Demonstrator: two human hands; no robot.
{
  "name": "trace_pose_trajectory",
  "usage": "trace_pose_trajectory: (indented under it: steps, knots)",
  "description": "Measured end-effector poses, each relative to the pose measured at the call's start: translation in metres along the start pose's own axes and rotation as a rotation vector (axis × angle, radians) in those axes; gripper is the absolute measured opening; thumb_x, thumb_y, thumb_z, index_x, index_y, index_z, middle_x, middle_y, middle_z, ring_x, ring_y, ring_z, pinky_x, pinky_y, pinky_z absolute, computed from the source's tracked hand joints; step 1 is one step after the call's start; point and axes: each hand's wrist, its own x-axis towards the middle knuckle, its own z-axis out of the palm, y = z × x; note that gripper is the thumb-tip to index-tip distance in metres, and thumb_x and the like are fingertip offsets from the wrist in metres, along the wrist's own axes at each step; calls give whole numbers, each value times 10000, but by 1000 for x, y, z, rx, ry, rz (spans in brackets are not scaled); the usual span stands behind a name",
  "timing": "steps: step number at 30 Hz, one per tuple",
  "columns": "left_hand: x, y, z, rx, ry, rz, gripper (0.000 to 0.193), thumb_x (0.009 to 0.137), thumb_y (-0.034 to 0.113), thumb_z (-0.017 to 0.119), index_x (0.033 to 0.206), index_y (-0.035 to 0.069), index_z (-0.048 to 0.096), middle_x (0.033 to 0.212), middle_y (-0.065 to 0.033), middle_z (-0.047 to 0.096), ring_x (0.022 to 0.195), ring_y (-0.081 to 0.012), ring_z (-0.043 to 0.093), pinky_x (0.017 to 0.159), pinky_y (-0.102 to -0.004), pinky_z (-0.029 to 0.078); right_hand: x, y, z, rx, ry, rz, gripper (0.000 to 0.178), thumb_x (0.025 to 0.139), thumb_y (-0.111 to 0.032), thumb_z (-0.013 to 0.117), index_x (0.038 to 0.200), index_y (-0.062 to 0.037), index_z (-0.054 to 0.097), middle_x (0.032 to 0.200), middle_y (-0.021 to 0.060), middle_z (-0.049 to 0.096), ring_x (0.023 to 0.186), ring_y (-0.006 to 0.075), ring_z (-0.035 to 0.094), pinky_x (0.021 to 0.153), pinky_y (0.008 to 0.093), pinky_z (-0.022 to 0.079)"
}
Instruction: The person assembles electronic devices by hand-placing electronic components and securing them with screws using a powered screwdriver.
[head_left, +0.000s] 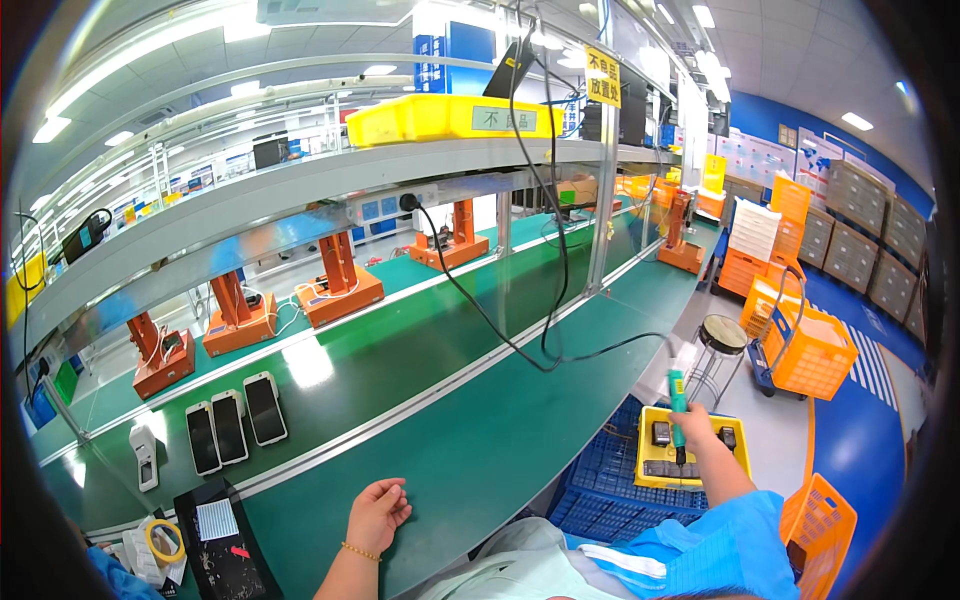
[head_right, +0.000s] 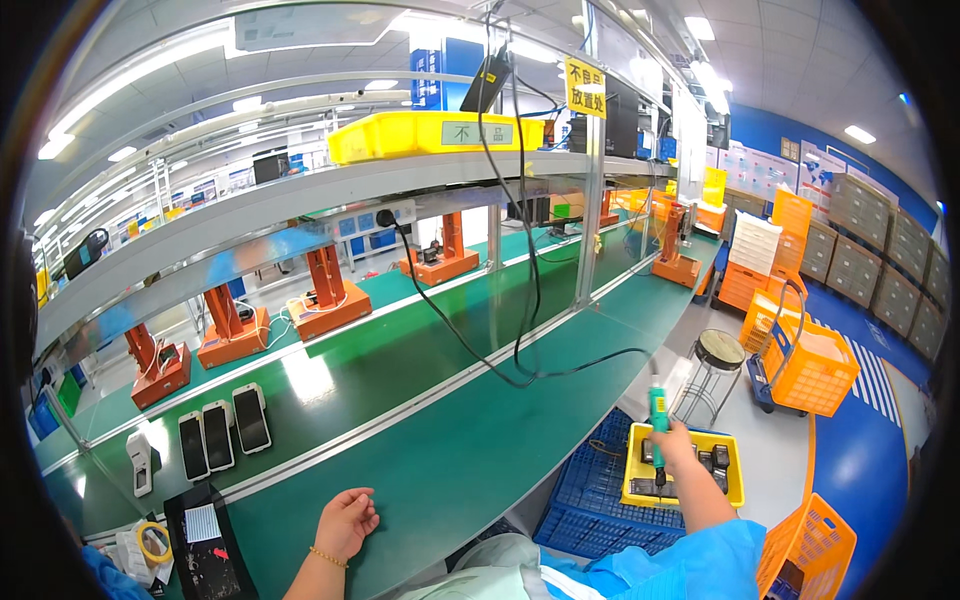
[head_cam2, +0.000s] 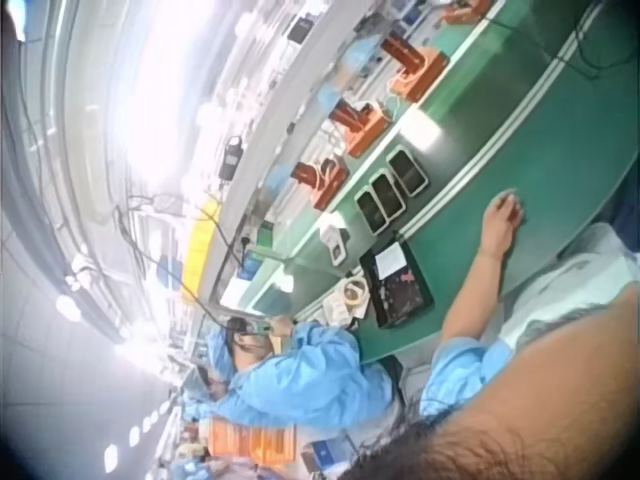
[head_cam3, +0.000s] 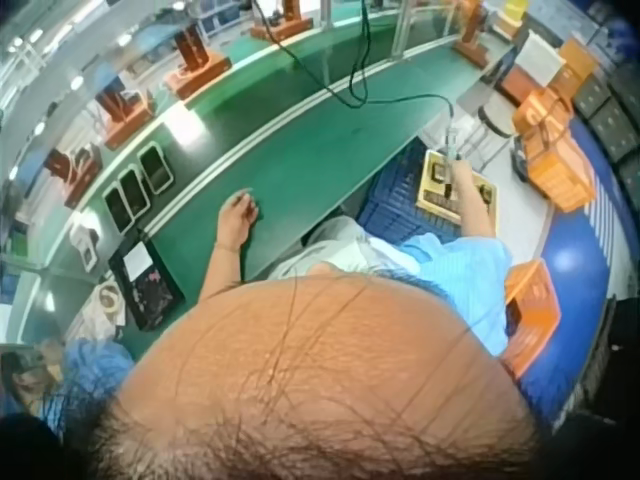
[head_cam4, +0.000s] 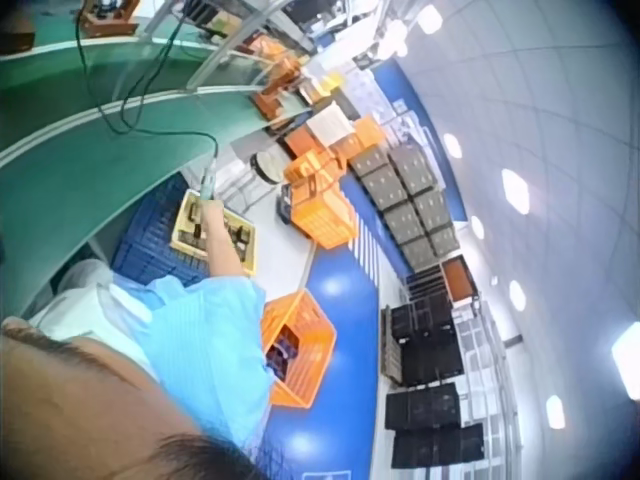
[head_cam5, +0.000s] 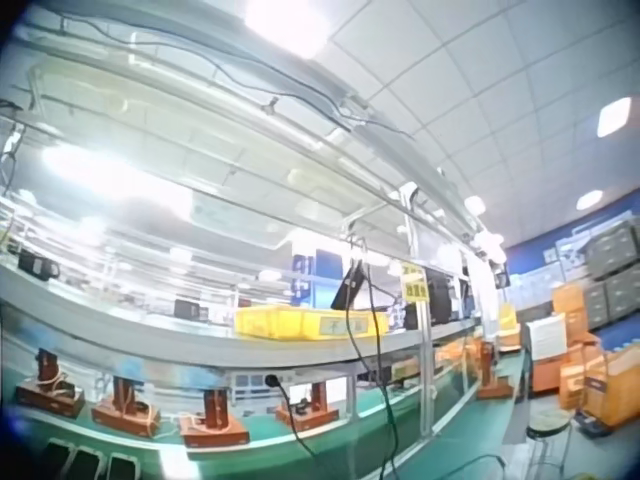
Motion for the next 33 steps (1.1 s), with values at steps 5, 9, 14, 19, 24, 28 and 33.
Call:
trace_pose_trajectory:
  steps: [5,9,14,19,24,28,33]
  knots:
    - [1,-2,5,-6,-38,12,116,943,94,573,1033,31,611,854,-25,615,747,-117,602,700,-285,547,47,65,-62,893,19,228,185,823,-38,665,939,11,529,815,112,599,678,238,606,577,394,518]
    - [-5,-7,-3,8,-16,49,99,936,86,582,1012,28,606,863,-39,625,762,-133,614,703,-294,551,0,-6,-40,1089,130,58,285,863,-43,628,1105,-89,486,949,96,583,724,240,621,658,429,564]
    - [-1,-2,-3,20,-14,66,95,945,112,573,989,29,583,878,-58,625,756,-139,608,706,-308,547,-50,-88,13,1171,-318,-259,502,848,-90,665,1273,-159,406,994,119,577,645,212,571,566,371,489]
    - [-1,7,-4,-25,28,147,110,958,137,556,1019,47,575,927,-39,609,806,-136,596,724,-314,535,-120,-195,111,1387,-1129,-279,602,915,-218,612,1407,-59,304,1028,147,577,787,233,586,718,397,487]
    - [2,45,14,167,110,292,131,937,123,590,1046,52,578,963,-33,601,898,-124,569,760,-299,512,-153,-239,204,1173,-1390,-376,648,940,-337,576,1415,-6,285,987,129,577,895,243,573,771,433,518]
    - [-2,63,19,74,102,404,128,921,104,612,1040,56,611,966,-28,622,899,-111,577,762,-281,516,-164,-261,264,1221,-1359,-399,689,903,-326,636,1394,-3,276,890,96,558,728,228,624,625,437,611]
    - [-6,46,6,20,71,421,108,926,124,614,1010,57,622,934,-22,633,869,-109,593,772,-287,512,-191,-281,314,1305,-1337,-333,581,924,-297,615,1354,-68,299,839,79,508,595,202,591,571,418,589]
